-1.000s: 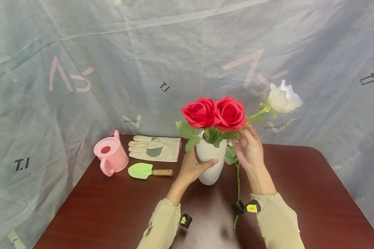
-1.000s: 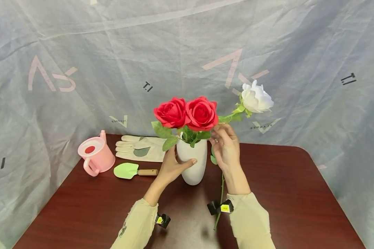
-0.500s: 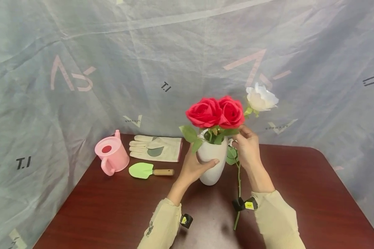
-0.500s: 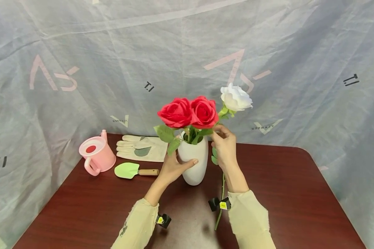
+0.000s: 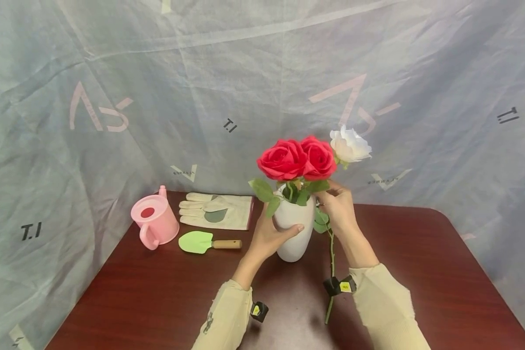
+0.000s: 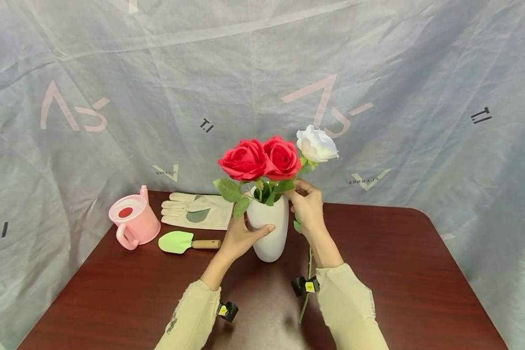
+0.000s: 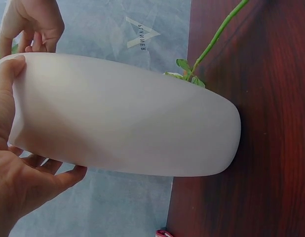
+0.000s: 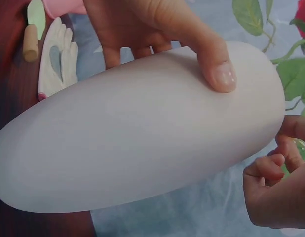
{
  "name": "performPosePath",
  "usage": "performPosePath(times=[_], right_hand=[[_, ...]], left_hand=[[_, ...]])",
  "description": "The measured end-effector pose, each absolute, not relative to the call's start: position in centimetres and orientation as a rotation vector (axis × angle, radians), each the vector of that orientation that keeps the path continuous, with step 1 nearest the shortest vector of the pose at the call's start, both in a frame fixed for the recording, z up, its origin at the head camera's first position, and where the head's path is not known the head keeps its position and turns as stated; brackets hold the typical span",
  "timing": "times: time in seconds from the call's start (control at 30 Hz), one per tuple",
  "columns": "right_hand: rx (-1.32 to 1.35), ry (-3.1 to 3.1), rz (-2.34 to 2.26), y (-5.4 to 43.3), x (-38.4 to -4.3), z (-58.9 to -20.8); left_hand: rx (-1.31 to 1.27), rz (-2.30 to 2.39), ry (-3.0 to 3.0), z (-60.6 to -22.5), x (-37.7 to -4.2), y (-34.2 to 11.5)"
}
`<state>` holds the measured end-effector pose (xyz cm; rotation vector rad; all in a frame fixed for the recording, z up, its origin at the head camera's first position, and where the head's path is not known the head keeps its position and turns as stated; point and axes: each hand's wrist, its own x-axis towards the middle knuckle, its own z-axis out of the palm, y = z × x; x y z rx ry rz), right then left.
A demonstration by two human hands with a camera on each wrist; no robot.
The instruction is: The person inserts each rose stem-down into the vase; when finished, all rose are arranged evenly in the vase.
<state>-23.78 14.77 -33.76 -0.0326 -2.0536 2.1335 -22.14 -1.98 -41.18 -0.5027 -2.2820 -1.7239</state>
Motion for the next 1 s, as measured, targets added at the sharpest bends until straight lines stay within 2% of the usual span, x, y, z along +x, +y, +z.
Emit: performPosePath(times=[0.2, 0.57, 0.73, 1.0], right_hand=[[-0.015, -2.096, 2.172, 15.05, -23.71, -33.81], [0.094, -1.531, 2.544, 15.07, -23.33, -33.66], [0.091, -1.508, 2.466, 14.88, -23.55, -33.85], [0.142, -1.963, 2.097, 14.6, -23.96, -33.98]], left_hand=[[-0.488, -1.75, -2.296, -41.38, -22.06, -2.03], [-0.523, -1.701, -2.3, -41.3, -22.22, -1.89], [-0.524, -1.698, -2.297, -41.18, -22.2, -1.83], [-0.592, -1.655, -2.234, -41.33, -22.5, -1.88]])
